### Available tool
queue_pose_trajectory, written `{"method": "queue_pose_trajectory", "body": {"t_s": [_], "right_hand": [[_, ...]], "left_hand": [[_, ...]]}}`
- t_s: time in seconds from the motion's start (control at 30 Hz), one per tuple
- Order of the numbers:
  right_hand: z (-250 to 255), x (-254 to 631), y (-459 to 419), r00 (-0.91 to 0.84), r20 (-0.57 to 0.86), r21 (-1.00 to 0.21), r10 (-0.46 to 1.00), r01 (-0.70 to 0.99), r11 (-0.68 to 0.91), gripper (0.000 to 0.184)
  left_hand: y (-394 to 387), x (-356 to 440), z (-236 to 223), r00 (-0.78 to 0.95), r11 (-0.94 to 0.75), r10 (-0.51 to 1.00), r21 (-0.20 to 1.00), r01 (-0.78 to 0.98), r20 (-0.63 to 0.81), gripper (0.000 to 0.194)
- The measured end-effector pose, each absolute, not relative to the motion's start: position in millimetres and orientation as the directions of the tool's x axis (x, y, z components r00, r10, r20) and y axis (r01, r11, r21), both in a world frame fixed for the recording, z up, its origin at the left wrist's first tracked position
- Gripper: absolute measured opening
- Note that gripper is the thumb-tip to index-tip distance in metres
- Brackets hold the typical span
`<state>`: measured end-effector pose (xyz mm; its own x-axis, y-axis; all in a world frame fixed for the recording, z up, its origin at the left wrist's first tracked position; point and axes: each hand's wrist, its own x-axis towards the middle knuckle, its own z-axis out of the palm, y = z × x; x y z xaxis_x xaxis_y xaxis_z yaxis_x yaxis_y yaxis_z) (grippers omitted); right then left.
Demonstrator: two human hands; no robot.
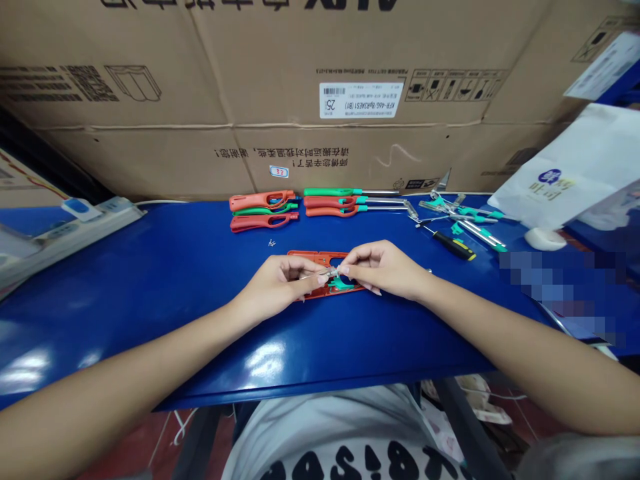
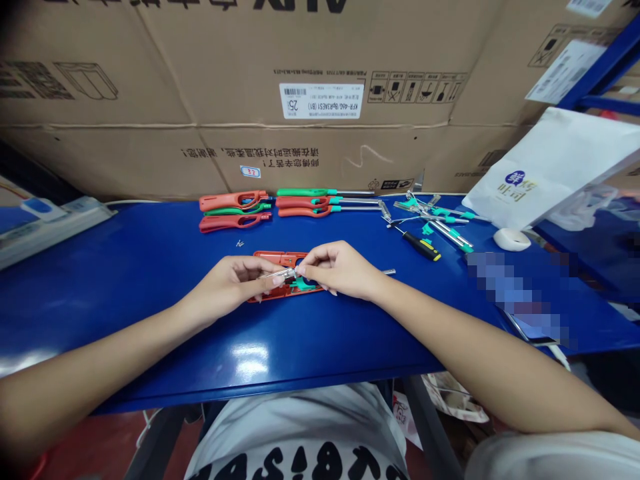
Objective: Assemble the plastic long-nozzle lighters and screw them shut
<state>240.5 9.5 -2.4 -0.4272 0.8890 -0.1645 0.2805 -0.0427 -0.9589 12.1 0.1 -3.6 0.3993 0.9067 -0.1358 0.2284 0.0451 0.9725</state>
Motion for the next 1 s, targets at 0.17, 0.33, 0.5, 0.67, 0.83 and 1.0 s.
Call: {"method": "queue_pose_trajectory", "body": {"t_s": [0.17,0.33,0.5,0.67,0.83,1.0], "right_hand": [[-2.6,243.3,10.4,-0.444,-0.148,-0.968,0.884,0.25,-0.037,0.035],[-5.0,242.3,10.0,-0.432,-0.14,-0.974,0.891,0.22,-0.046,0.036],[-4.5,241.2,9.2,-0.429,-0.148,-0.973,0.891,0.225,-0.053,0.035],[-3.2,239.9,8.8,-0.435,-0.132,-0.973,0.891,0.229,-0.032,0.032],[-4.6,237.5,8.4,-0.415,-0.119,-0.965,0.902,0.261,-0.007,0.029],[-3.8,235.8,8.0,-0.377,-0.163,-0.953,0.912,0.298,-0.048,0.024]], "left_hand": [[0.0,12.3,-3.2,0.405,0.057,0.904,0.978,0.199,-0.135,0.029],[0.2,13.5,-5.5,0.396,0.08,0.907,0.983,0.167,-0.141,0.024],[0.4,14.2,-6.9,0.406,0.079,0.905,0.989,0.127,-0.125,0.019],[0.2,13.4,-7.8,0.423,0.063,0.9,0.99,0.123,-0.11,0.018],[1.3,12.8,-8.8,0.405,0.056,0.906,0.984,0.169,-0.121,0.023],[2.0,12.2,-7.4,0.409,0.04,0.903,0.974,0.225,-0.131,0.032]]}}
